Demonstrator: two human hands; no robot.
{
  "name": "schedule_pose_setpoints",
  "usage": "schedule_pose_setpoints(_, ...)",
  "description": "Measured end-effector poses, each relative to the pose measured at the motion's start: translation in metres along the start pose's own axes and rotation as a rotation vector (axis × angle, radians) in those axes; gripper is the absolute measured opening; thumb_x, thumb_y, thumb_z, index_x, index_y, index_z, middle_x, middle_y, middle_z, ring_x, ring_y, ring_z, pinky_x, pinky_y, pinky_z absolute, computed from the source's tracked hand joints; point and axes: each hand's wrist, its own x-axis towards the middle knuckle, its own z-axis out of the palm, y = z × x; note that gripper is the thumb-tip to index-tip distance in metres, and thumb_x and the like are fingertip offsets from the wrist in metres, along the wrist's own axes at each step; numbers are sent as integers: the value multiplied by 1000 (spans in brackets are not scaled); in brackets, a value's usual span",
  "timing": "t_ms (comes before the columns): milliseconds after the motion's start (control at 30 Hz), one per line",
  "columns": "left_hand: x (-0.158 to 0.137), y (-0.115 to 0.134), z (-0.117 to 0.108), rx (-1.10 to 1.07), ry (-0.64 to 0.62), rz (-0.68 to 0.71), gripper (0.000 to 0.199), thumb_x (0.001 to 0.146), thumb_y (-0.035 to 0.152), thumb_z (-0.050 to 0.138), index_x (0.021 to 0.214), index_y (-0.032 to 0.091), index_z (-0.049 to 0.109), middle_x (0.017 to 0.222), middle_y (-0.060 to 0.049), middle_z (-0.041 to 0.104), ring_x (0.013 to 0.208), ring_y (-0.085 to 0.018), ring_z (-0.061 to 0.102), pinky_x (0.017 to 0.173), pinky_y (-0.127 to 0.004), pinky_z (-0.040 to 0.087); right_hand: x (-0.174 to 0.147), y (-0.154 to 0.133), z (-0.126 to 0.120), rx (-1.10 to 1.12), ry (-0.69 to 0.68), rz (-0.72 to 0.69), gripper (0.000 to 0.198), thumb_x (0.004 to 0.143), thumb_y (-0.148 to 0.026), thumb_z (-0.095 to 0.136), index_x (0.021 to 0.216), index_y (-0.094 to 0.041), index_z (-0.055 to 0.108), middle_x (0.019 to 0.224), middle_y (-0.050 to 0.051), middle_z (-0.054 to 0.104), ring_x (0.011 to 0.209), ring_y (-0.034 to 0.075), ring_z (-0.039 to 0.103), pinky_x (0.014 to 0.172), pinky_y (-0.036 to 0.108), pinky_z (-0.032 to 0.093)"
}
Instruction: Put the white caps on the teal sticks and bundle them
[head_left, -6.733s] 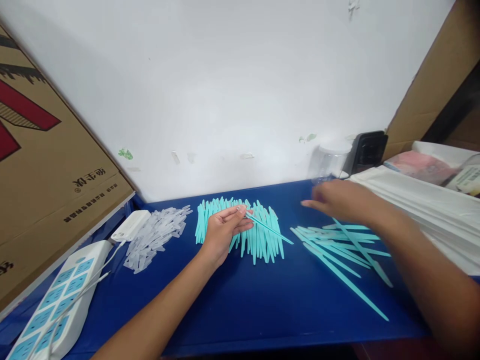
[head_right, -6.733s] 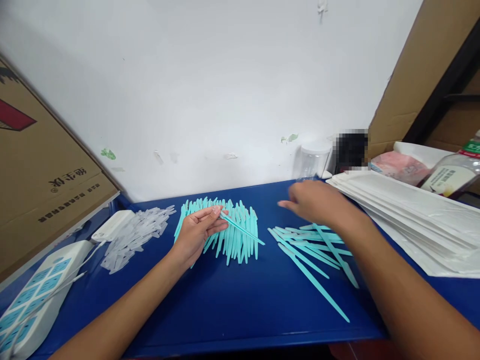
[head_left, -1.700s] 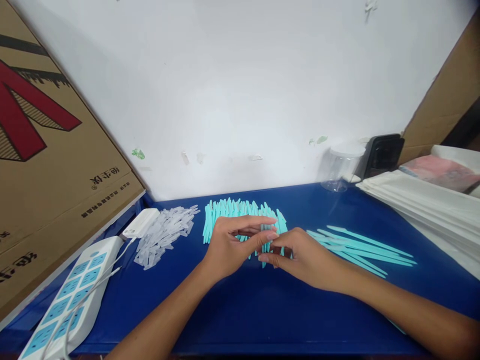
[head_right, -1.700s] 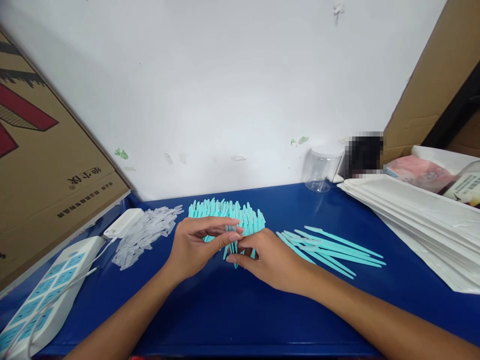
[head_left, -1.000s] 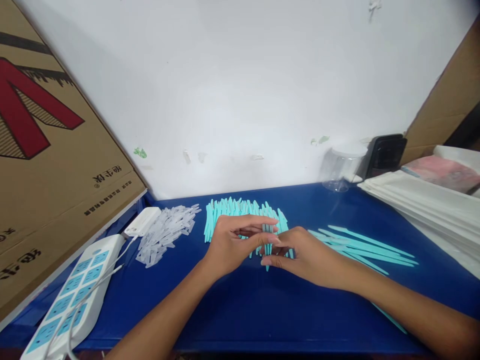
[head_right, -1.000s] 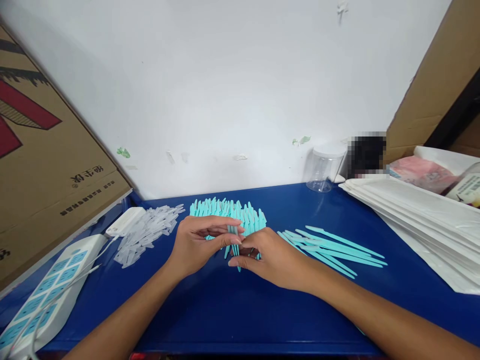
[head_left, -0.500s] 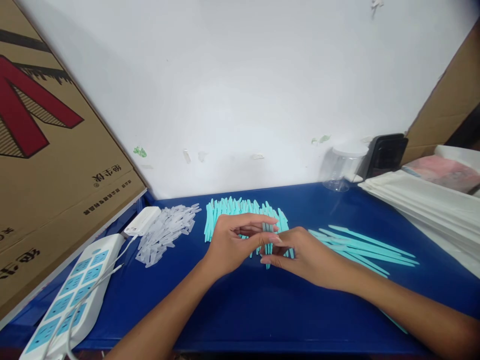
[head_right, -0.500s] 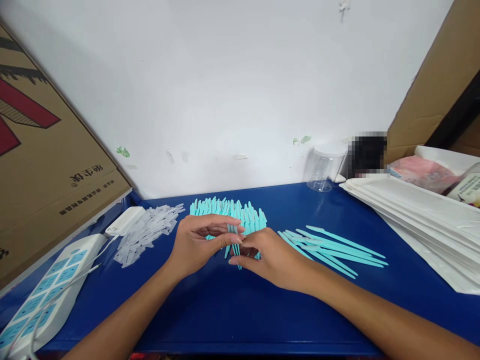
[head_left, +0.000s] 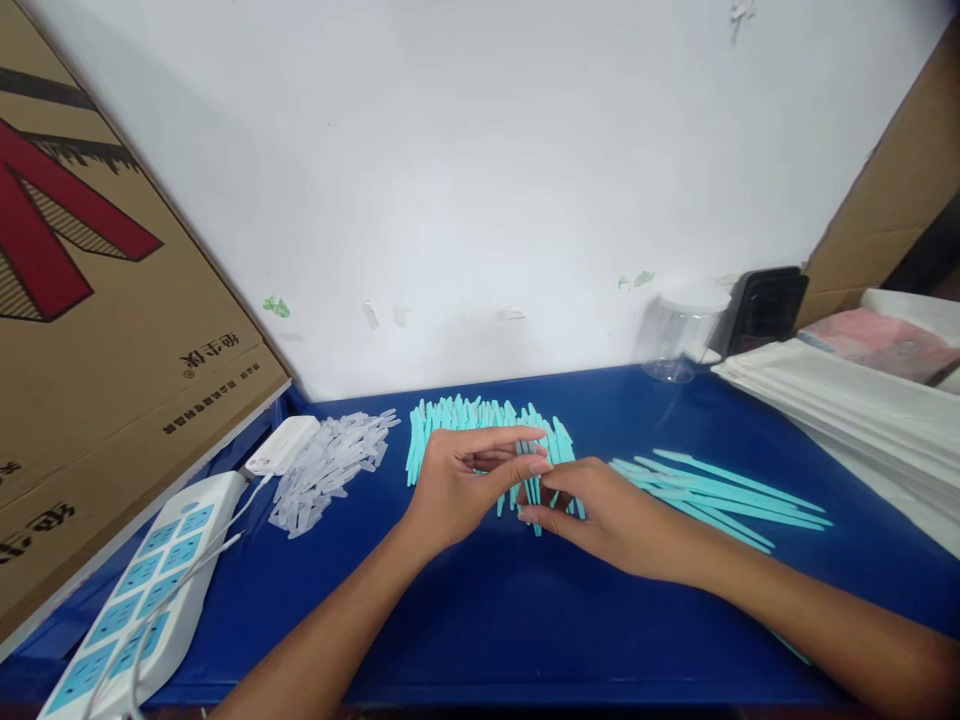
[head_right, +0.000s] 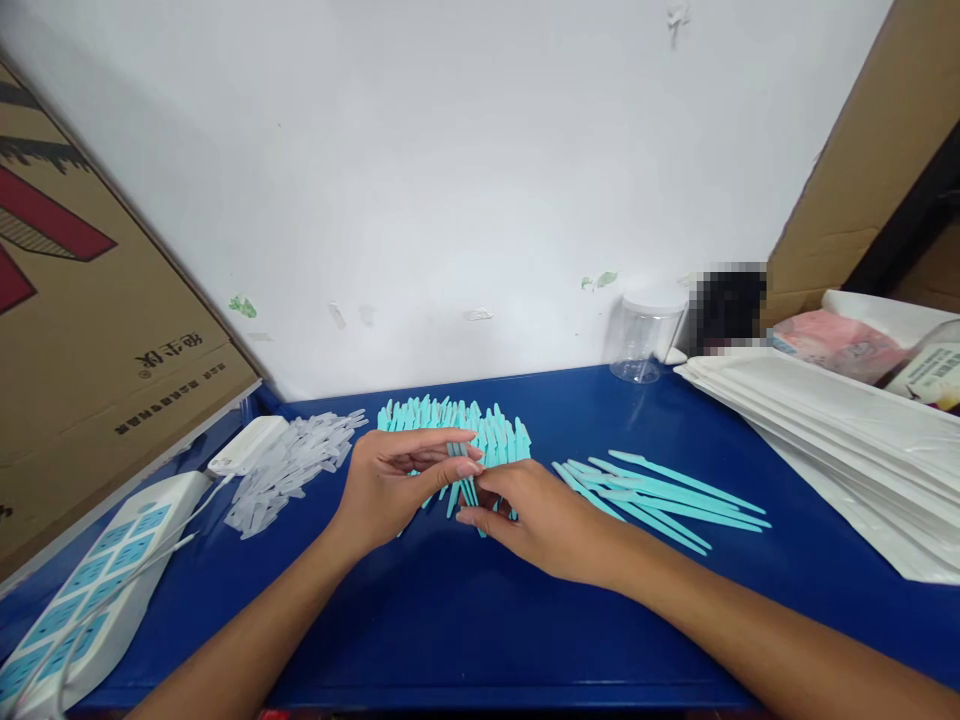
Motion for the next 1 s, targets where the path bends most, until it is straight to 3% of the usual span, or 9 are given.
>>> schedule_pose_setpoints(133,3,-3,-2,-95,43,-43,30,80,33,82,107,20,80,90,-8,80,75,-24,76,70,-36,65,2,-2,0,83,35,19,31,99,-45,58,86,-19,69,80,3,72,73,18,66,68,28,46)
schedule_pose_setpoints(433,11,-11,-4,-267,77,-180,38,77,34,85,110,15,76,85,-9,80,90,-27,77,83,-37,61,2,-5,1,543,20,169,36,94,-49,66,83,-15,71,82,7,76,82,23,75,72,30,55)
schedule_pose_setpoints(567,11,-16,-4,-296,68,-234,35,78,37,84,102,13,77,91,-12,80,88,-27,76,80,-36,60,2,-4,0,548,7,166,37,95,-48,64,84,-14,74,83,7,77,82,23,75,74,29,55)
schedule_pose_setpoints(733,10,-18,-4,-306,34,-272,38,81,38,81,109,13,76,97,-14,80,93,-27,76,84,-37,58,2,-4,-1,536,13,163,32,94,-44,67,84,-14,74,81,6,77,79,21,75,71,27,55)
schedule_pose_setpoints(1000,8,-19,0,-302,122,-231,33,84,39,79,102,12,78,96,-14,80,95,-28,75,90,-40,56,4,-1,-5,334,35,141,37,100,-41,57,76,-16,69,76,4,74,74,19,71,66,27,50)
